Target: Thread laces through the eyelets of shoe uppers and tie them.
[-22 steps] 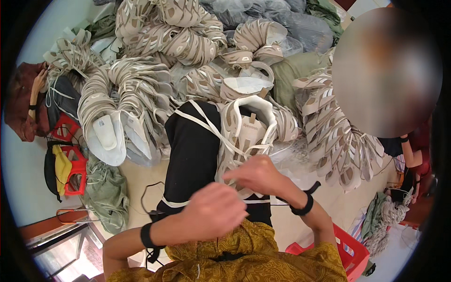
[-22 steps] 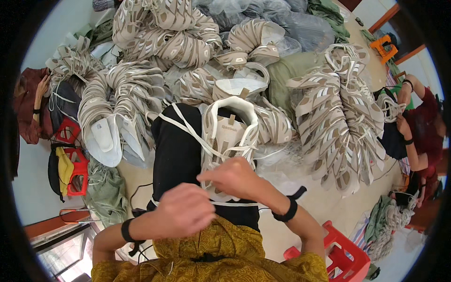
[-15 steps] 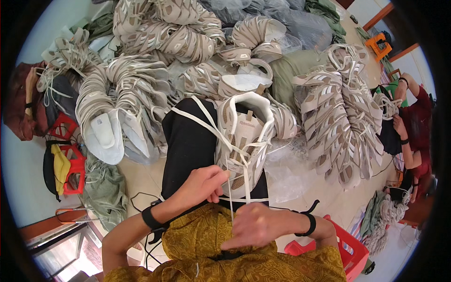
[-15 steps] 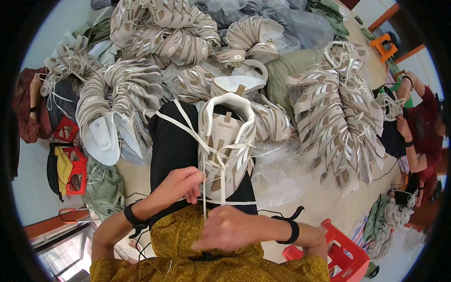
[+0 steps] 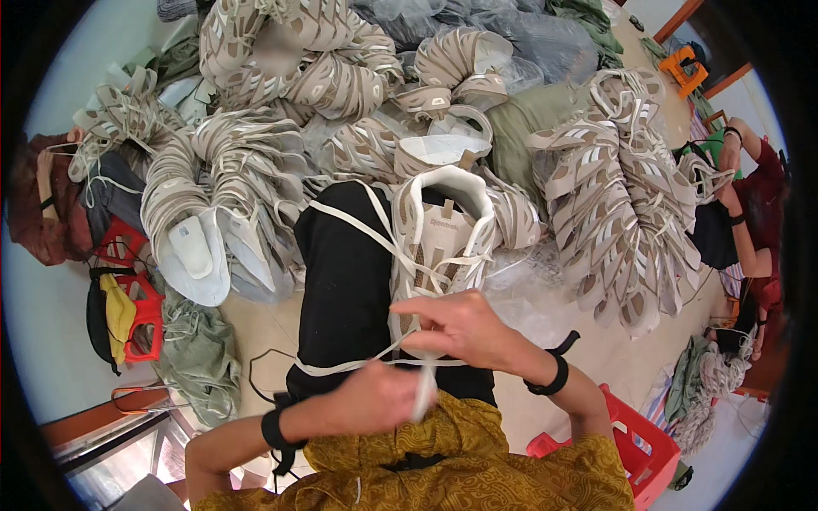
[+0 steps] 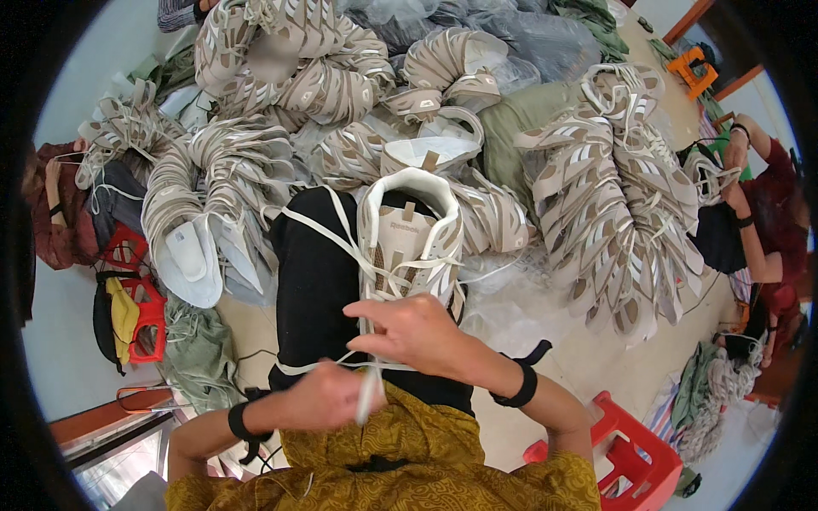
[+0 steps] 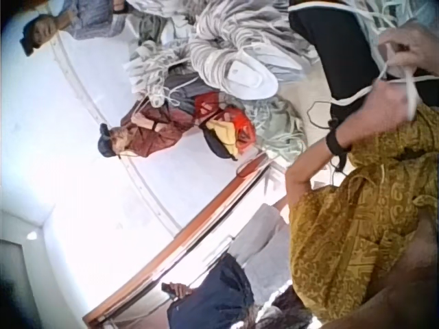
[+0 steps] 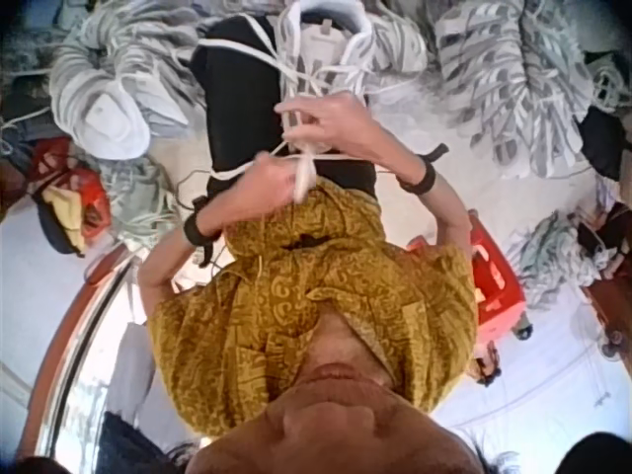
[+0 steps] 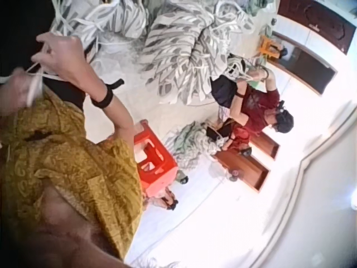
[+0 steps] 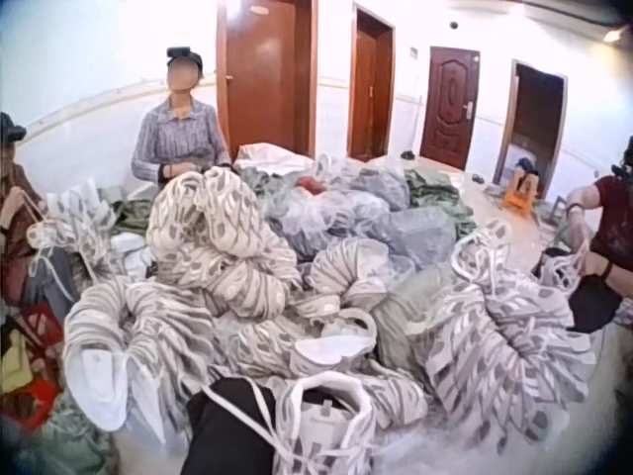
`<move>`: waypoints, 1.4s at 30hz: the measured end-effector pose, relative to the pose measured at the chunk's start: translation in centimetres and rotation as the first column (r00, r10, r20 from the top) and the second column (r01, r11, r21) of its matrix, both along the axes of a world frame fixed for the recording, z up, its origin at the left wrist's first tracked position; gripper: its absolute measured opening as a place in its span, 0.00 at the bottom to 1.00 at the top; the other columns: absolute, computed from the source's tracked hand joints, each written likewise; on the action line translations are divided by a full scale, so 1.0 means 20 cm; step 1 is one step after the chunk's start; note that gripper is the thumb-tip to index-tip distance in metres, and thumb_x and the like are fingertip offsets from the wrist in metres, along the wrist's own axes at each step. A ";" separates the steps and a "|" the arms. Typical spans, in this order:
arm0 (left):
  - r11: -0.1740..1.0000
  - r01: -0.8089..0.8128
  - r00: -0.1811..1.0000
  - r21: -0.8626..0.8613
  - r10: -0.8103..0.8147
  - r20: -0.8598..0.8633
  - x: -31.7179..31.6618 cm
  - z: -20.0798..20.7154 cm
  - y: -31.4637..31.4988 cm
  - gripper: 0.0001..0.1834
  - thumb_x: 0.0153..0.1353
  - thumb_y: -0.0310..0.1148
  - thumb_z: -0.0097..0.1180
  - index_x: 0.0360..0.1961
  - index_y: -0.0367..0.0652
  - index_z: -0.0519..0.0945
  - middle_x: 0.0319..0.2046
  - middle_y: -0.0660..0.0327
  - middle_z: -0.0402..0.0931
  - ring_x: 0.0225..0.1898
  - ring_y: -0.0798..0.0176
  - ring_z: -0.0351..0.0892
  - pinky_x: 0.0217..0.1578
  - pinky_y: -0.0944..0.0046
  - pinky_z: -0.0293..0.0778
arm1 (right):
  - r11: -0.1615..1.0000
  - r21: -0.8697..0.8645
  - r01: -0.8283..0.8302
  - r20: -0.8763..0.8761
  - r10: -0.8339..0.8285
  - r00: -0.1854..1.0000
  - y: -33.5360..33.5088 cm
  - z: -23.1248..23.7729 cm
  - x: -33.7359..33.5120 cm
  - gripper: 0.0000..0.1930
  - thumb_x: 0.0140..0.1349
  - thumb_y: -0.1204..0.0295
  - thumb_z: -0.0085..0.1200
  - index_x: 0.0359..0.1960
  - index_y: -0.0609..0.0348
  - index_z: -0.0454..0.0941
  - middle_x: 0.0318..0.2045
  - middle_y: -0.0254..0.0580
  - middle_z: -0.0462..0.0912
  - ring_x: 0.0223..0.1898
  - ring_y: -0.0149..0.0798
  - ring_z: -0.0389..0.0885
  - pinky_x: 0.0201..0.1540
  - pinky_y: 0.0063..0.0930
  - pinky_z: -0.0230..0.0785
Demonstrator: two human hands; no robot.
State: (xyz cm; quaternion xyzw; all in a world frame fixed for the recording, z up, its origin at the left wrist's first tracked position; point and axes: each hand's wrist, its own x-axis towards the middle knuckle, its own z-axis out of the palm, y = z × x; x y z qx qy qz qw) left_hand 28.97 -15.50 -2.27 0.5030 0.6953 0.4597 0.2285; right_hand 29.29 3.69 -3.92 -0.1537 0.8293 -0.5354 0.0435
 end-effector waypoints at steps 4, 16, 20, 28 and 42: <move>0.962 0.193 0.980 0.193 -0.198 0.003 0.17 0.14 0.07 0.09 0.49 0.30 0.53 0.20 0.42 0.66 0.10 0.60 0.64 0.13 0.57 0.68 0.14 0.59 0.65 | 0.974 0.204 -0.100 -0.034 0.109 0.993 -0.05 -0.01 -0.02 0.17 0.50 0.62 0.59 0.40 0.55 0.77 0.18 0.44 0.78 0.22 0.44 0.79 0.24 0.34 0.70; 0.955 -0.176 0.728 -0.240 0.290 0.621 -0.14 -0.03 -0.10 0.14 0.60 0.36 0.42 0.25 0.38 0.74 0.13 0.61 0.71 0.14 0.66 0.72 0.17 0.69 0.68 | 0.917 0.355 -0.184 -0.257 0.284 0.924 0.01 -0.03 0.06 0.09 0.45 0.72 0.57 0.30 0.45 0.82 0.10 0.34 0.69 0.14 0.37 0.71 0.18 0.31 0.61; 0.878 -0.255 0.644 -0.405 0.467 0.606 -0.17 -0.15 -0.05 0.19 0.60 0.43 0.43 0.27 0.35 0.75 0.12 0.61 0.71 0.11 0.69 0.70 0.13 0.69 0.67 | 0.919 0.272 -0.284 -0.302 0.362 0.882 -0.08 0.05 0.16 0.09 0.37 0.75 0.58 0.24 0.45 0.81 0.08 0.34 0.65 0.14 0.37 0.69 0.17 0.30 0.58; 0.861 -0.310 0.540 -0.403 0.509 0.670 -0.22 -0.29 0.18 0.16 0.57 0.40 0.49 0.23 0.36 0.73 0.10 0.61 0.68 0.07 0.69 0.67 0.07 0.69 0.61 | 0.666 -0.008 -0.746 -0.383 0.687 0.617 -0.21 0.18 0.26 0.16 0.48 0.73 0.56 0.42 0.55 0.78 0.15 0.37 0.72 0.16 0.40 0.70 0.20 0.31 0.62; 0.957 0.283 0.945 -0.059 -0.268 0.187 0.20 0.12 -0.28 0.08 0.54 0.30 0.52 0.22 0.43 0.66 0.13 0.59 0.65 0.14 0.58 0.70 0.14 0.60 0.66 | 0.986 -0.118 -0.115 -0.005 0.116 0.993 -0.02 0.01 0.12 0.17 0.48 0.66 0.61 0.40 0.57 0.78 0.19 0.41 0.78 0.18 0.38 0.76 0.21 0.30 0.68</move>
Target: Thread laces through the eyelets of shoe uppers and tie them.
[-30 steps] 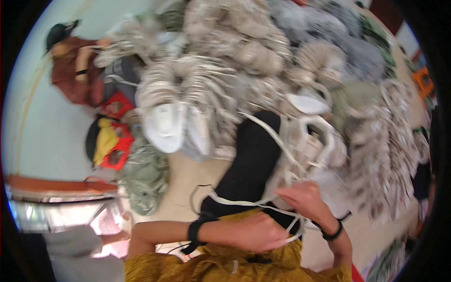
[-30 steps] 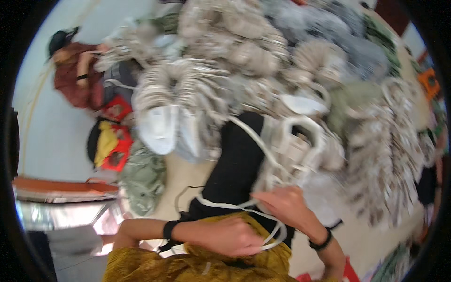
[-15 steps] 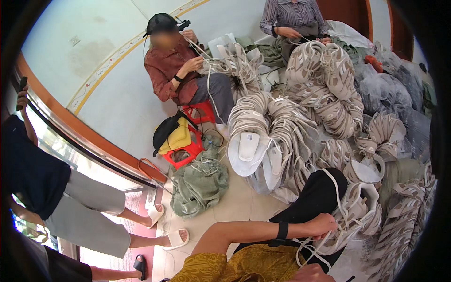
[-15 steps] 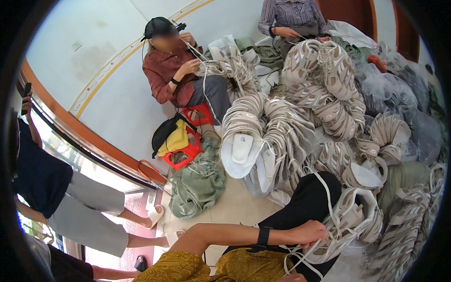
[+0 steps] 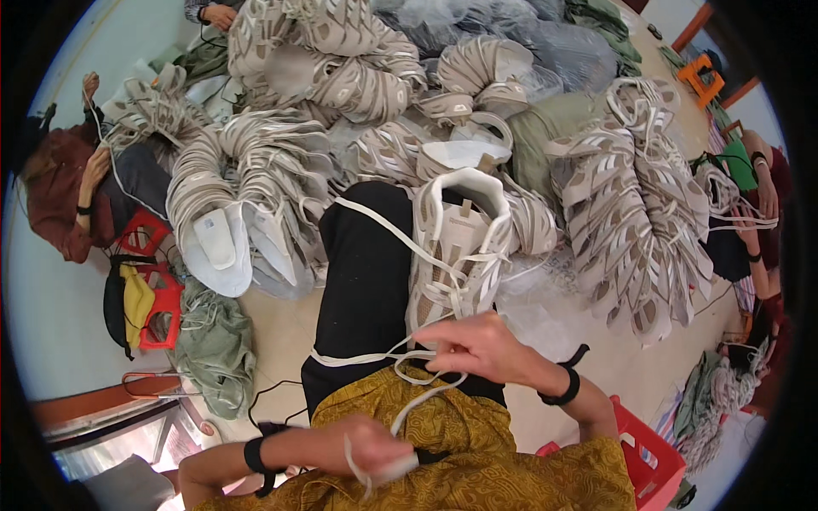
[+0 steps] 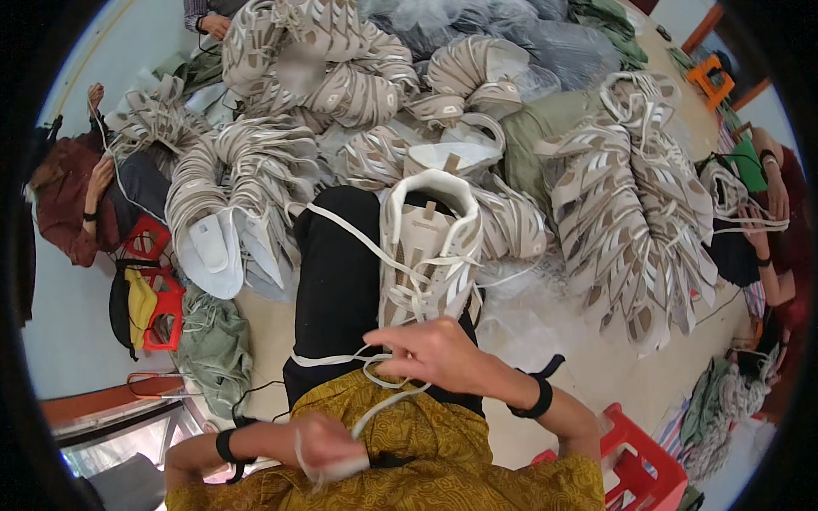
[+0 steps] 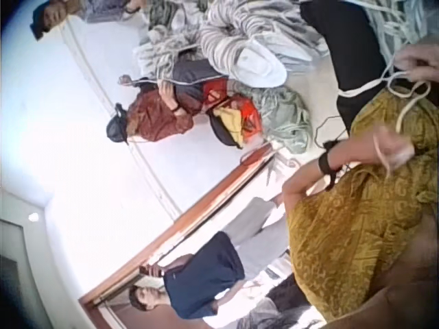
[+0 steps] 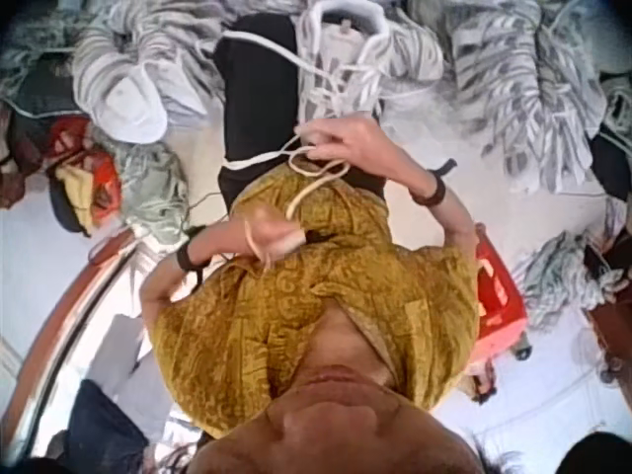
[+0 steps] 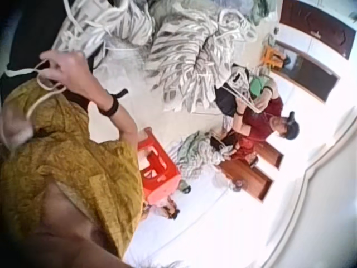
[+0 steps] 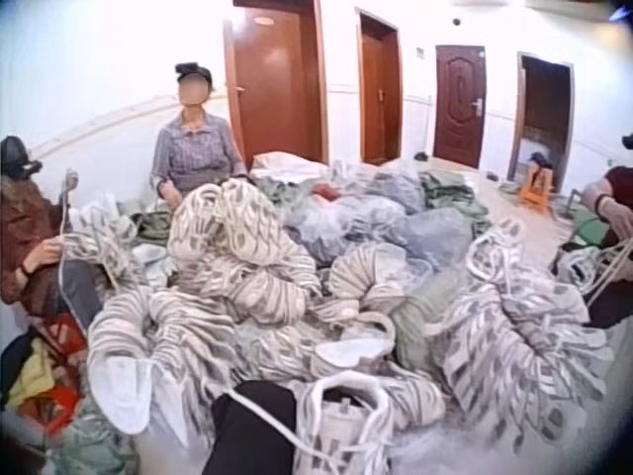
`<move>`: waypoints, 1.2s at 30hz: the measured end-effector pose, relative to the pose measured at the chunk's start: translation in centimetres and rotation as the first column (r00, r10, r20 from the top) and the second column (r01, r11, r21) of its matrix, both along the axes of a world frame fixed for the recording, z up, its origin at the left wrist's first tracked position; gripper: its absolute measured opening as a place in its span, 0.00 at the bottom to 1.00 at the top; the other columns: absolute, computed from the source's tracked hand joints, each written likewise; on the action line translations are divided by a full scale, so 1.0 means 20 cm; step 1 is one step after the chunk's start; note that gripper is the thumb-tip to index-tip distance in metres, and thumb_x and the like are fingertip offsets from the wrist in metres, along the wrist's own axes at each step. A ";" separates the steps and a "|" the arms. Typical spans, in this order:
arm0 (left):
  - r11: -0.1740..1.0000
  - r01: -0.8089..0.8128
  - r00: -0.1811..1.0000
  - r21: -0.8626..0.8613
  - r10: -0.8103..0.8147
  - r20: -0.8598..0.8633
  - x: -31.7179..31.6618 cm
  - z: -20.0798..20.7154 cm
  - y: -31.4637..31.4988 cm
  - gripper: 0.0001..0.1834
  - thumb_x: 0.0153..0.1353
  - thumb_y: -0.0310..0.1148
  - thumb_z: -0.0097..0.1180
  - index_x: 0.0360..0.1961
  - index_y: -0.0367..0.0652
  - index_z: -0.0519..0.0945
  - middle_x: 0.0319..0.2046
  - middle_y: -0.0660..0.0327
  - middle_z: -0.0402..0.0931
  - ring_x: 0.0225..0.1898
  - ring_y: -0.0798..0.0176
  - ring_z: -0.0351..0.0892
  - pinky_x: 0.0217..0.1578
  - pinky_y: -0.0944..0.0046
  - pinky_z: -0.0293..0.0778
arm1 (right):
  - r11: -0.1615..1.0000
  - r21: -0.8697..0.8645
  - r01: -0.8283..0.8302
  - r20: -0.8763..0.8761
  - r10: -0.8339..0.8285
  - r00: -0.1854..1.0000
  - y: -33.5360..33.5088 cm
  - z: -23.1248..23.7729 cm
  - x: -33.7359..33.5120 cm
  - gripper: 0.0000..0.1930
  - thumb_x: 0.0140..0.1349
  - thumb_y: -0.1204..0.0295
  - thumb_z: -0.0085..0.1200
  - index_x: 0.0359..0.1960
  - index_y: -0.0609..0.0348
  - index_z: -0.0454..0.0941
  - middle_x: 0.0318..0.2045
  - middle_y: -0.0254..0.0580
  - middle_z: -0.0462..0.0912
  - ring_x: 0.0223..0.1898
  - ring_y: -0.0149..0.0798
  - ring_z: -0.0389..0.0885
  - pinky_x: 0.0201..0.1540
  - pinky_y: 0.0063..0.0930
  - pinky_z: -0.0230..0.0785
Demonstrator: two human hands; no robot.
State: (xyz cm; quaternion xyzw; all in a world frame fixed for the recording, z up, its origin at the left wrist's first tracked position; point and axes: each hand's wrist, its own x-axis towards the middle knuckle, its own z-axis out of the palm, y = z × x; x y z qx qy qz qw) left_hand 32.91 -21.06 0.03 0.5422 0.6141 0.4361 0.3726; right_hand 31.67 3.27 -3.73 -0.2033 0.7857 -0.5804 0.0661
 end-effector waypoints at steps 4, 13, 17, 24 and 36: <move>0.995 -0.079 0.994 0.064 0.083 -0.071 0.01 0.00 0.05 0.07 0.53 0.31 0.54 0.24 0.43 0.69 0.12 0.60 0.64 0.15 0.59 0.70 0.15 0.61 0.66 | 0.989 0.121 -0.088 -0.040 0.093 0.995 -0.05 -0.04 -0.02 0.18 0.47 0.66 0.62 0.41 0.58 0.77 0.20 0.42 0.79 0.22 0.40 0.79 0.24 0.29 0.70; 0.300 -0.954 0.299 0.026 0.933 0.199 -0.73 0.06 -0.25 0.09 0.57 0.32 0.46 0.33 0.40 0.76 0.21 0.63 0.73 0.19 0.71 0.72 0.20 0.71 0.66 | 0.930 0.189 0.316 -0.188 -0.281 0.941 0.18 -0.09 -0.06 0.16 0.42 0.81 0.57 0.37 0.58 0.78 0.29 0.40 0.79 0.31 0.38 0.78 0.32 0.27 0.71; 0.056 -0.998 0.067 -0.039 0.911 -0.408 -1.01 0.08 -0.36 0.10 0.58 0.34 0.49 0.38 0.41 0.74 0.20 0.61 0.75 0.17 0.62 0.74 0.20 0.64 0.68 | 0.919 0.129 0.371 -0.203 -0.342 0.918 0.17 -0.11 -0.08 0.16 0.41 0.81 0.57 0.37 0.59 0.78 0.29 0.40 0.79 0.31 0.39 0.78 0.32 0.28 0.71; 0.590 -0.808 0.448 -0.010 0.602 -0.661 -0.68 -0.01 -0.03 0.10 0.55 0.38 0.55 0.25 0.42 0.74 0.16 0.53 0.73 0.19 0.49 0.74 0.20 0.56 0.68 | 0.882 0.293 0.370 -0.407 -0.235 0.883 0.18 -0.14 -0.17 0.21 0.41 0.82 0.58 0.42 0.58 0.77 0.32 0.40 0.80 0.27 0.34 0.77 0.29 0.25 0.72; 0.728 -0.686 0.459 0.003 0.435 -0.774 -0.33 -0.27 0.55 0.14 0.45 0.37 0.62 0.20 0.41 0.69 0.16 0.56 0.73 0.19 0.55 0.76 0.19 0.61 0.71 | 0.840 0.272 0.469 -0.421 -0.334 0.843 0.14 0.01 -0.32 0.27 0.42 0.82 0.53 0.49 0.52 0.72 0.31 0.40 0.80 0.26 0.41 0.77 0.27 0.30 0.71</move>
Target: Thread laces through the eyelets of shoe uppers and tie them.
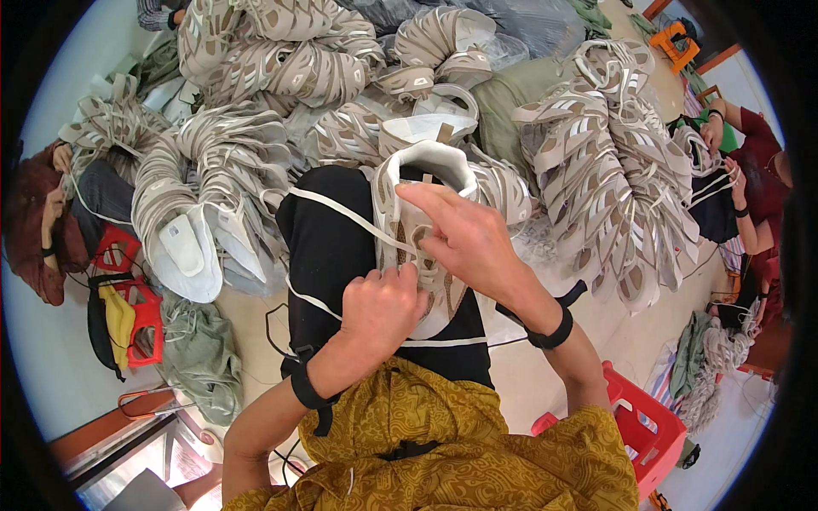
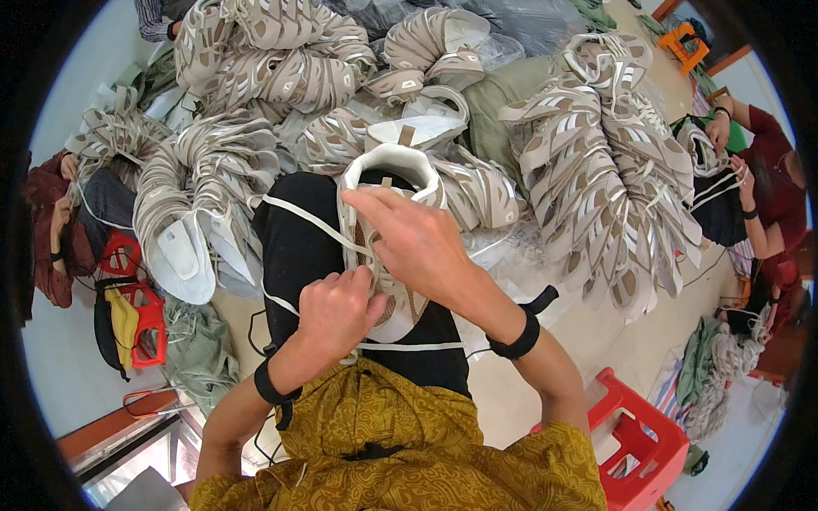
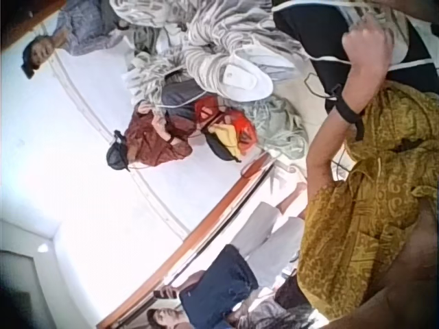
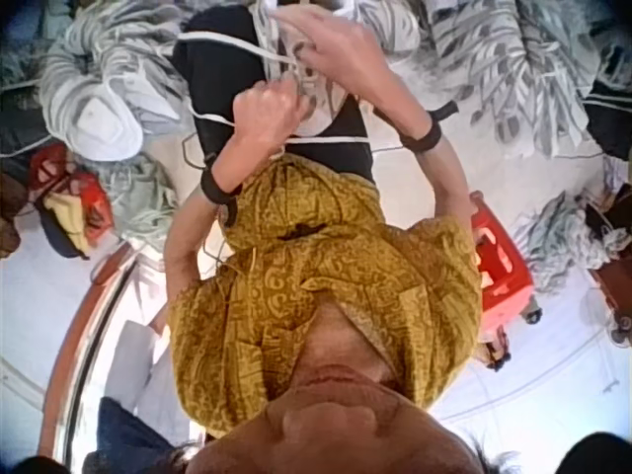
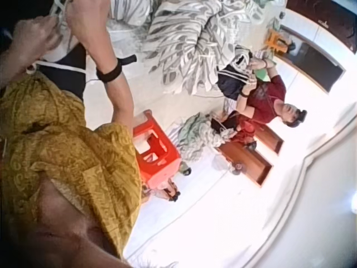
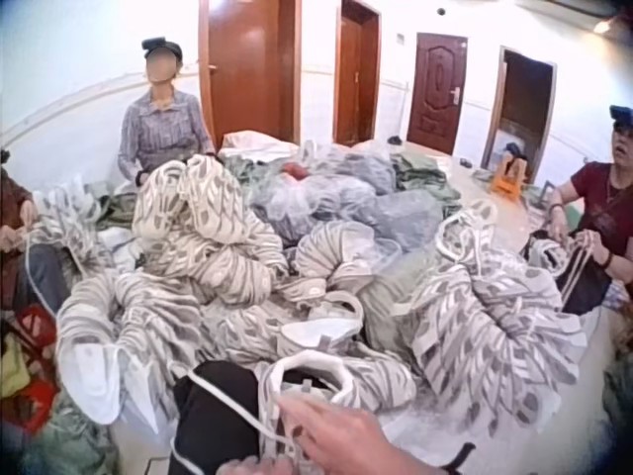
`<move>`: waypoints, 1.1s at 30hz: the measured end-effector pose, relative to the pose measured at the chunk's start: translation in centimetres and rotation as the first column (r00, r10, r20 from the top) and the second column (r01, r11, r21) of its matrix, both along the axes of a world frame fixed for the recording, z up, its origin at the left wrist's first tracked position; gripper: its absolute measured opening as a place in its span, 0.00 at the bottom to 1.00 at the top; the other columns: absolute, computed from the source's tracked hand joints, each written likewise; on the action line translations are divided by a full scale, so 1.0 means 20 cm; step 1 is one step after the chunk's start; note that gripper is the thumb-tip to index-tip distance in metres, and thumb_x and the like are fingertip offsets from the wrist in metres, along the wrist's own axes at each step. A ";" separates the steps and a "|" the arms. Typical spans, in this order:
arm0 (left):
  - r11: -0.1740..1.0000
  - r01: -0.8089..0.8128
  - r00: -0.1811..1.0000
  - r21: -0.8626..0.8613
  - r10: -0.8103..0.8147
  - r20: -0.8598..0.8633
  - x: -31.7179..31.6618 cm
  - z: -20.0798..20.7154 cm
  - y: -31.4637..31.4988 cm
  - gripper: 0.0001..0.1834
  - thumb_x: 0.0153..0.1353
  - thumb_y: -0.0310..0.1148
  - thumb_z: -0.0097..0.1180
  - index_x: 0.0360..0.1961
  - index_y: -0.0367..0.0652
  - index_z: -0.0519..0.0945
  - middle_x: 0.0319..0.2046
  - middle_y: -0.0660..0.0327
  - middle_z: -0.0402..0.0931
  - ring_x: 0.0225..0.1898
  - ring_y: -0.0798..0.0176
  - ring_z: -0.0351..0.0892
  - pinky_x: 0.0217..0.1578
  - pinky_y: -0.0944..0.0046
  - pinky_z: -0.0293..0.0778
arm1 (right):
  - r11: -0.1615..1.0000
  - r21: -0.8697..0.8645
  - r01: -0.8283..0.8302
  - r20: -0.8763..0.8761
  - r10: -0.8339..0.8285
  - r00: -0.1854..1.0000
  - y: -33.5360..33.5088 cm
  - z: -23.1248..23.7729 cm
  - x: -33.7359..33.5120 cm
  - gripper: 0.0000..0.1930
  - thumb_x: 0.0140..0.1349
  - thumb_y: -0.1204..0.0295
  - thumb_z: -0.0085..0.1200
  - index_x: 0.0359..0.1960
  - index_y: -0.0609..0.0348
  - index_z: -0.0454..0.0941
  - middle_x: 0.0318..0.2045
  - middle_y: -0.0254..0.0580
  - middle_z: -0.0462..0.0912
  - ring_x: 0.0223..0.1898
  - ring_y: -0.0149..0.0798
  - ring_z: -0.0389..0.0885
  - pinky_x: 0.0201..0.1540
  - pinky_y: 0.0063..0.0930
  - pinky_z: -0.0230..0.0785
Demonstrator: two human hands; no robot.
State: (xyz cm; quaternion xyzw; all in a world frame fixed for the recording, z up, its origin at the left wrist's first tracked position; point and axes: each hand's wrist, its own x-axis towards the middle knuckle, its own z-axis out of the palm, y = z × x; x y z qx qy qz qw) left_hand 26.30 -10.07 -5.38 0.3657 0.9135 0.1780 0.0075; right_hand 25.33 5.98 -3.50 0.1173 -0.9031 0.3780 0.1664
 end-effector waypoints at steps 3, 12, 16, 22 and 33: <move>0.999 0.017 1.000 0.039 -0.017 -0.004 -0.04 -0.04 -0.04 0.12 0.47 0.34 0.59 0.22 0.40 0.70 0.17 0.57 0.74 0.21 0.57 0.77 0.21 0.63 0.72 | 0.998 -0.045 -0.051 -0.035 0.049 0.998 0.04 -0.02 0.02 0.25 0.41 0.82 0.56 0.46 0.54 0.75 0.30 0.38 0.80 0.23 0.35 0.76 0.27 0.27 0.70; 0.573 -0.732 0.136 0.369 -0.407 0.903 -0.34 0.05 -0.30 0.10 0.59 0.29 0.48 0.40 0.35 0.70 0.21 0.60 0.72 0.22 0.65 0.74 0.27 0.62 0.76 | 0.984 0.034 -0.174 -0.058 0.176 0.983 0.07 -0.14 0.15 0.18 0.41 0.81 0.58 0.39 0.56 0.78 0.24 0.37 0.78 0.24 0.38 0.77 0.25 0.29 0.69; 0.420 -0.745 0.387 0.518 -0.361 0.849 -0.55 0.23 -0.40 0.15 0.58 0.30 0.48 0.45 0.33 0.70 0.24 0.60 0.71 0.24 0.64 0.75 0.28 0.64 0.75 | 0.960 0.229 -0.164 -0.076 0.186 0.980 0.03 -0.13 0.15 0.16 0.42 0.80 0.54 0.36 0.55 0.79 0.23 0.36 0.77 0.24 0.38 0.77 0.24 0.29 0.69; 0.564 -0.576 0.817 0.591 0.421 0.395 -0.72 0.38 -0.53 0.14 0.58 0.30 0.51 0.44 0.34 0.73 0.30 0.58 0.75 0.33 0.69 0.74 0.36 0.69 0.70 | 0.845 0.505 -0.177 -0.085 0.253 0.964 -0.03 -0.09 0.13 0.17 0.42 0.74 0.52 0.38 0.55 0.77 0.17 0.31 0.72 0.19 0.32 0.74 0.20 0.25 0.64; 0.904 -0.060 0.856 0.422 -0.171 0.488 -0.01 0.00 -0.19 0.06 0.52 0.24 0.52 0.33 0.38 0.73 0.25 0.53 0.75 0.27 0.51 0.77 0.28 0.59 0.73 | 0.910 0.334 -0.246 0.022 0.254 0.967 -0.03 -0.07 0.08 0.19 0.41 0.76 0.54 0.40 0.53 0.76 0.13 0.35 0.73 0.15 0.38 0.74 0.17 0.31 0.65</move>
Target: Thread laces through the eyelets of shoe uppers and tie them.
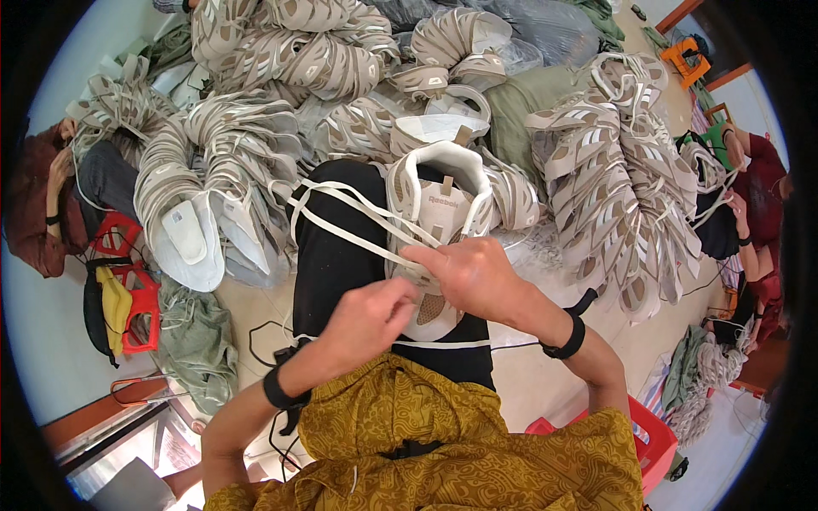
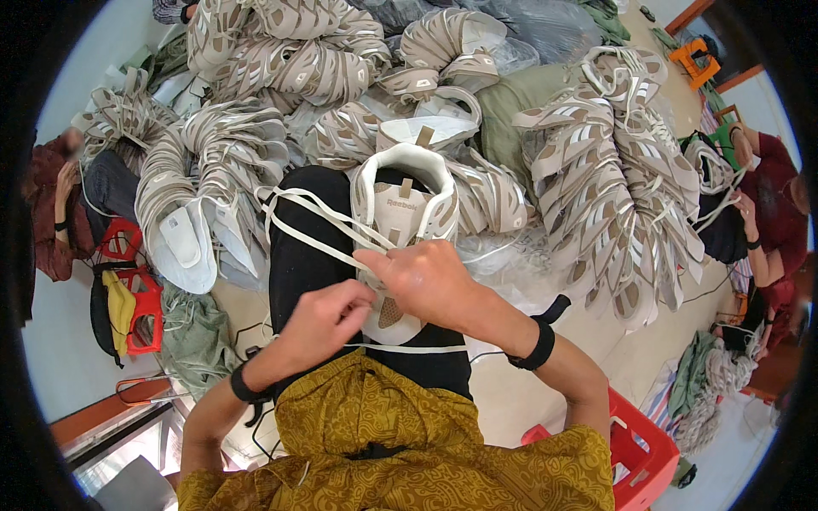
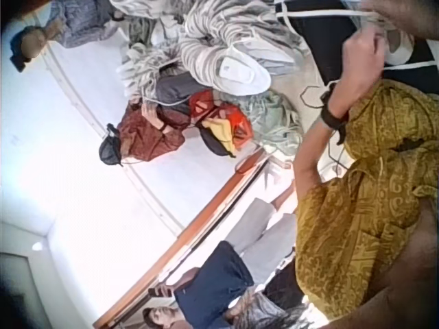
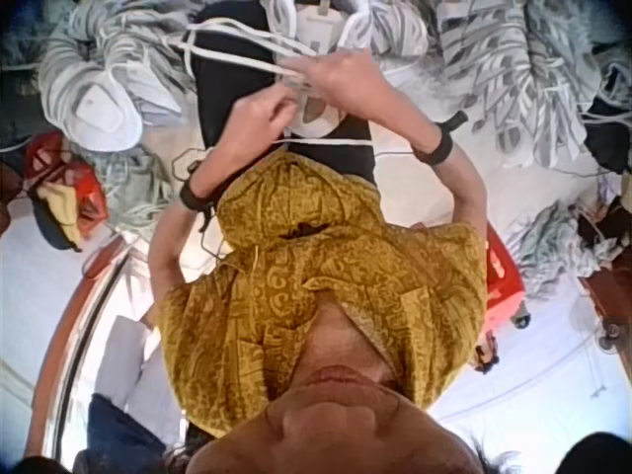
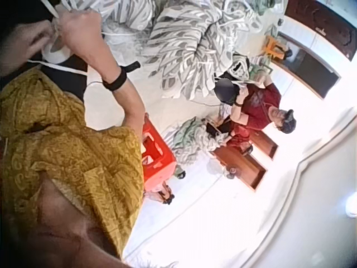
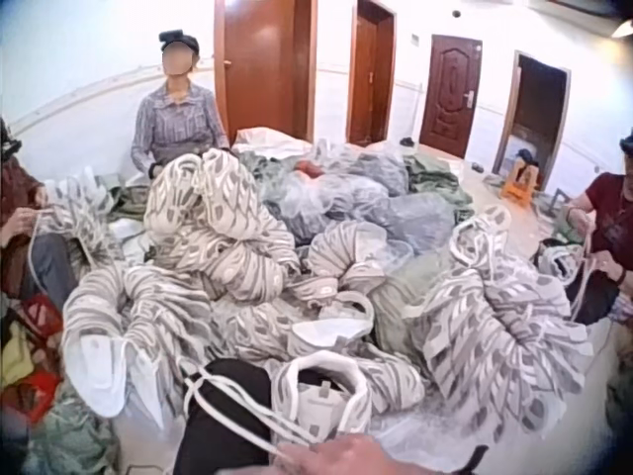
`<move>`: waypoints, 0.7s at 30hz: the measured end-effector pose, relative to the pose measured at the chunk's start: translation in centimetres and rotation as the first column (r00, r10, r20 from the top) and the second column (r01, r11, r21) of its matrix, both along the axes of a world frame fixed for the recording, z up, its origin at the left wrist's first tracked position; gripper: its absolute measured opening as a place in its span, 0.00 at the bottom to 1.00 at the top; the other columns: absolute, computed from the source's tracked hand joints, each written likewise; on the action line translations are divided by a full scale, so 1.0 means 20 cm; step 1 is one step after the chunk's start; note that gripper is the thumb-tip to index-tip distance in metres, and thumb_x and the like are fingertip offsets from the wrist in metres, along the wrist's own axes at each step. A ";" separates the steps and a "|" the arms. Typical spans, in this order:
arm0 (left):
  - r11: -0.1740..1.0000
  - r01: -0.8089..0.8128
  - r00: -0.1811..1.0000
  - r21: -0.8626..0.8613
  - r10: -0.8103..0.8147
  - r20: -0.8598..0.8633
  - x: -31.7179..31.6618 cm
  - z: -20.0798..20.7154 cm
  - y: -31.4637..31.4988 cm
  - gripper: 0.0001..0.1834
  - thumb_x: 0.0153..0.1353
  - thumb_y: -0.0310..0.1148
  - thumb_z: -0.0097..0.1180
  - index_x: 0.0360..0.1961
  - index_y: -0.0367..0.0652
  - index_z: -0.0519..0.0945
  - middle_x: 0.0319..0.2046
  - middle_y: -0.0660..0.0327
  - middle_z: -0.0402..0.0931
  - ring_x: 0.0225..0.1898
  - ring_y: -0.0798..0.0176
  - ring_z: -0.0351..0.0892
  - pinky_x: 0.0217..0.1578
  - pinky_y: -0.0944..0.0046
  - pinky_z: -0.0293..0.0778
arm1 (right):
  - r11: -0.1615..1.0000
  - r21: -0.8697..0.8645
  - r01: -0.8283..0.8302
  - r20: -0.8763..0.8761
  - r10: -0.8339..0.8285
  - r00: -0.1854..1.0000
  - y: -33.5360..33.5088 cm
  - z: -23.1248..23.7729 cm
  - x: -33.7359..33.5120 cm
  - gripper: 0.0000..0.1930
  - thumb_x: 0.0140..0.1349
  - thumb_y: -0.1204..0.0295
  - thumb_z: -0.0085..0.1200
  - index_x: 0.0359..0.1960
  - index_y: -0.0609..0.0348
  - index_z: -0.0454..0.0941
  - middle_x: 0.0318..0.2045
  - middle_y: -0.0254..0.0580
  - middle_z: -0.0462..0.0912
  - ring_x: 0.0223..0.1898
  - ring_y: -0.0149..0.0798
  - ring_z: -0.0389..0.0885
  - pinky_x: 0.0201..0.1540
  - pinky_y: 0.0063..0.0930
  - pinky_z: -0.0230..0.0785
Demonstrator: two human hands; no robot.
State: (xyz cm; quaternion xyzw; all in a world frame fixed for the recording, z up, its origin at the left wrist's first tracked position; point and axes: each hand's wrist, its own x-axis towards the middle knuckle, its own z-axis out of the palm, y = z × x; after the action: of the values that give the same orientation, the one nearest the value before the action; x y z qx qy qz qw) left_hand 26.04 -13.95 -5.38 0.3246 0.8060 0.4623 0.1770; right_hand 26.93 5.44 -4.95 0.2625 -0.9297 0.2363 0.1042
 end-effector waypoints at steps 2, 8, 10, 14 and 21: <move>1.000 -0.002 1.000 0.020 0.002 0.019 0.02 -0.04 0.04 0.07 0.52 0.23 0.52 0.33 0.38 0.73 0.26 0.53 0.75 0.28 0.50 0.76 0.29 0.58 0.73 | 0.996 -0.077 0.038 0.041 -0.034 0.999 0.01 -0.01 0.01 0.19 0.41 0.77 0.55 0.40 0.53 0.76 0.13 0.37 0.74 0.14 0.40 0.74 0.17 0.32 0.66; 0.998 -0.061 0.992 -0.026 0.058 -0.109 0.04 -0.07 0.08 0.09 0.49 0.23 0.53 0.34 0.36 0.73 0.27 0.53 0.75 0.31 0.51 0.76 0.31 0.56 0.73 | 0.983 -0.162 0.092 0.078 -0.080 0.994 -0.01 -0.01 0.04 0.18 0.44 0.78 0.55 0.40 0.52 0.75 0.14 0.39 0.76 0.16 0.40 0.76 0.17 0.32 0.67; 1.000 -0.021 0.967 -0.021 0.015 -0.252 0.05 -0.07 0.08 0.10 0.48 0.23 0.54 0.35 0.37 0.73 0.27 0.53 0.75 0.30 0.51 0.76 0.31 0.57 0.73 | 0.986 -0.128 0.102 0.102 -0.090 0.991 -0.01 0.01 0.05 0.18 0.44 0.79 0.54 0.41 0.54 0.75 0.16 0.39 0.76 0.16 0.40 0.77 0.17 0.32 0.68; 0.992 -0.111 0.957 0.058 0.123 -0.264 0.06 -0.03 0.13 0.11 0.48 0.21 0.55 0.36 0.35 0.73 0.24 0.54 0.73 0.26 0.53 0.75 0.28 0.60 0.72 | 0.976 -0.166 0.139 0.062 -0.130 0.990 -0.02 -0.01 0.08 0.19 0.43 0.80 0.54 0.42 0.55 0.75 0.17 0.40 0.77 0.17 0.41 0.77 0.19 0.31 0.69; 0.995 -0.081 0.961 0.065 0.095 -0.261 0.02 -0.09 0.17 0.09 0.47 0.24 0.56 0.32 0.39 0.72 0.24 0.55 0.71 0.28 0.52 0.75 0.27 0.58 0.73 | 0.910 -0.257 0.324 0.215 -0.274 0.938 -0.04 -0.03 0.16 0.23 0.42 0.83 0.53 0.46 0.57 0.74 0.18 0.39 0.78 0.19 0.38 0.79 0.23 0.27 0.70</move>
State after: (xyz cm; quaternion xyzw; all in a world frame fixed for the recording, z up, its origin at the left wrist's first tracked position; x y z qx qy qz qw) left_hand 26.44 -10.60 -7.17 0.3517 0.8233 0.4439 0.0385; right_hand 30.12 4.57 -5.52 0.0770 -0.9200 0.3723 0.0948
